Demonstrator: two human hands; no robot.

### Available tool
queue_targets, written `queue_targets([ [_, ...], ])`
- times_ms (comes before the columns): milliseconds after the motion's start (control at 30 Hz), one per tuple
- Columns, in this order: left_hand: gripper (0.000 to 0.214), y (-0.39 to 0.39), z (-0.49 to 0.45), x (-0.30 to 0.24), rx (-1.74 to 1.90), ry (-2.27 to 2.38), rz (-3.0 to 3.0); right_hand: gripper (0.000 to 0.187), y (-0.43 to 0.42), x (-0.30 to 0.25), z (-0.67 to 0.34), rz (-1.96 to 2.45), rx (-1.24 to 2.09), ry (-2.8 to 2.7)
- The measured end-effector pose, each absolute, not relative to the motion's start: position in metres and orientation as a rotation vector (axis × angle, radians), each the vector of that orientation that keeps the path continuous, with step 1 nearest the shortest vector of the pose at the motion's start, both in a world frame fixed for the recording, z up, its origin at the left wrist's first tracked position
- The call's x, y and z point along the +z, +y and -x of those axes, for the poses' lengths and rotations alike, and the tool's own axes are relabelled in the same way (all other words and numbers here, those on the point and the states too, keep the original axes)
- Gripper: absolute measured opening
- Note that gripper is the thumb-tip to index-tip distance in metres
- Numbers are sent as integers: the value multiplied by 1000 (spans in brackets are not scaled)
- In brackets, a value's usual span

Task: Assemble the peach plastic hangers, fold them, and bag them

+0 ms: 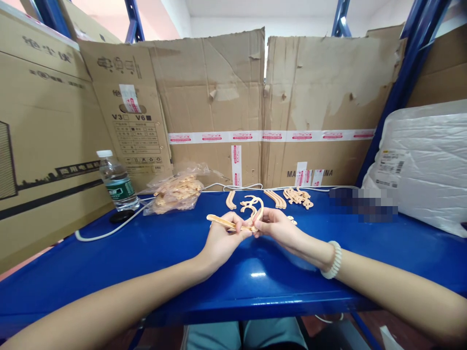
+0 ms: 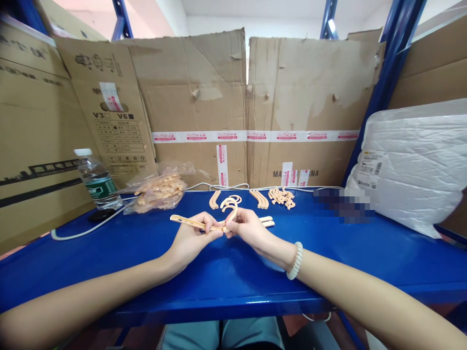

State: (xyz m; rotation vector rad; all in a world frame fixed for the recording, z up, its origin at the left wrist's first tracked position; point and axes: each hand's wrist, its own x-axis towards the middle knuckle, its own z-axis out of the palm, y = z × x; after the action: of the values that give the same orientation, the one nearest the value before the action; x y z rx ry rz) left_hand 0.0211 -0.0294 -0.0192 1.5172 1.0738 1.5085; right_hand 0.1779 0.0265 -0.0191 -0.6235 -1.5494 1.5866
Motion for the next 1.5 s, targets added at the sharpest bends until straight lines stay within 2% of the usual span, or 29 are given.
queue_targets([
  [500,33,-28,-23,-21,1453,970,-1373,35,22,-19,-176,680,1608,-1494],
  [967,41,-29,-27,-21,1463,879,-1236,23,15,-19,-169,769,1488,-1462],
  [1500,42,-27,-25,-19,1526,1027,-1195,32,12,-13,-171,743,1522,-1453],
])
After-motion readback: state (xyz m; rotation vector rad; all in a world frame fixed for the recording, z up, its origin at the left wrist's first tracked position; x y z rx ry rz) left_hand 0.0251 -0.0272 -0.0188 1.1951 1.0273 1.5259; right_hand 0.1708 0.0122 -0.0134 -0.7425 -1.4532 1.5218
